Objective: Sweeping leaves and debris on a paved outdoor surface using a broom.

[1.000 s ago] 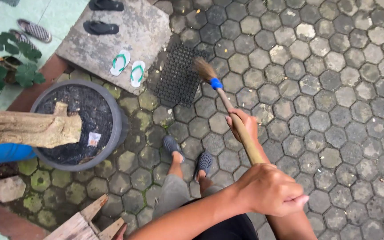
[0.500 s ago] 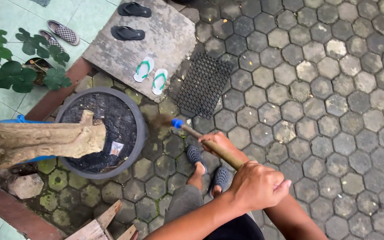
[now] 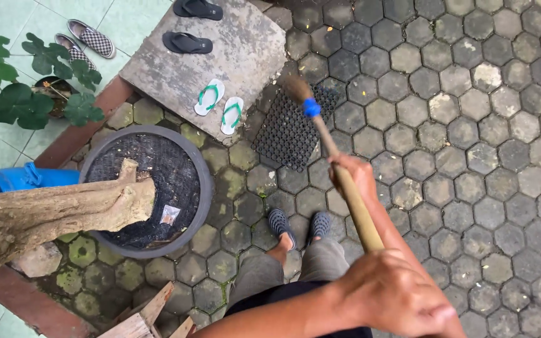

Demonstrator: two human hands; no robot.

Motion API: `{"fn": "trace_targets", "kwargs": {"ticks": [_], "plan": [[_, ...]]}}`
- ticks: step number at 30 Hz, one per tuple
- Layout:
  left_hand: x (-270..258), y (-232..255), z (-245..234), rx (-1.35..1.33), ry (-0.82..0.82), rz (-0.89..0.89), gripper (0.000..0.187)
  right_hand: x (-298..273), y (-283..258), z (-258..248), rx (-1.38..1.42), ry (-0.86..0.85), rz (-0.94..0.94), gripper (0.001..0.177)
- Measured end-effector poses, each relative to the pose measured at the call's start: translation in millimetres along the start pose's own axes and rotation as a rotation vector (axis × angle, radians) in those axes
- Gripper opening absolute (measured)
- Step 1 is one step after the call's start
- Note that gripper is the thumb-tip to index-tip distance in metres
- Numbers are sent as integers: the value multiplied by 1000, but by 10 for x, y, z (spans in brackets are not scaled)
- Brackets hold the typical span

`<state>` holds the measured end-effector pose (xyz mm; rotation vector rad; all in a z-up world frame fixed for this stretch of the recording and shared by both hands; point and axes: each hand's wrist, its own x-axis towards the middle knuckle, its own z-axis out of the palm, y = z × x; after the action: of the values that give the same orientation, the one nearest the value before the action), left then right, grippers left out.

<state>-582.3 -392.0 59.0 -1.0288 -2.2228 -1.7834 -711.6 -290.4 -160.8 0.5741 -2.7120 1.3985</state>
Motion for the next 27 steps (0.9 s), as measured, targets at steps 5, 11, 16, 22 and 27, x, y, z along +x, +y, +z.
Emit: {"fn": "trace_targets", "kwargs": {"ticks": [5,11,16,22,27], "plan": [[53,21,143,100,-107,-133,38,-19,-300,397,28,-84,-272,12],[-101,-401,-43,325,-49,-116,39,341,-506,1190,111,-55,-479,13],[-436,-1141,-580,464,92,-80,30,648,-287,2118,483,-255,-213,22],[-651,-753,-1461,395,221,-283,48,428,-267,2305,-74,-709,27,45],[-340,248,-1755,271,220,-344,54,324,-1114,1597,-91,-503,-25,41]]}}
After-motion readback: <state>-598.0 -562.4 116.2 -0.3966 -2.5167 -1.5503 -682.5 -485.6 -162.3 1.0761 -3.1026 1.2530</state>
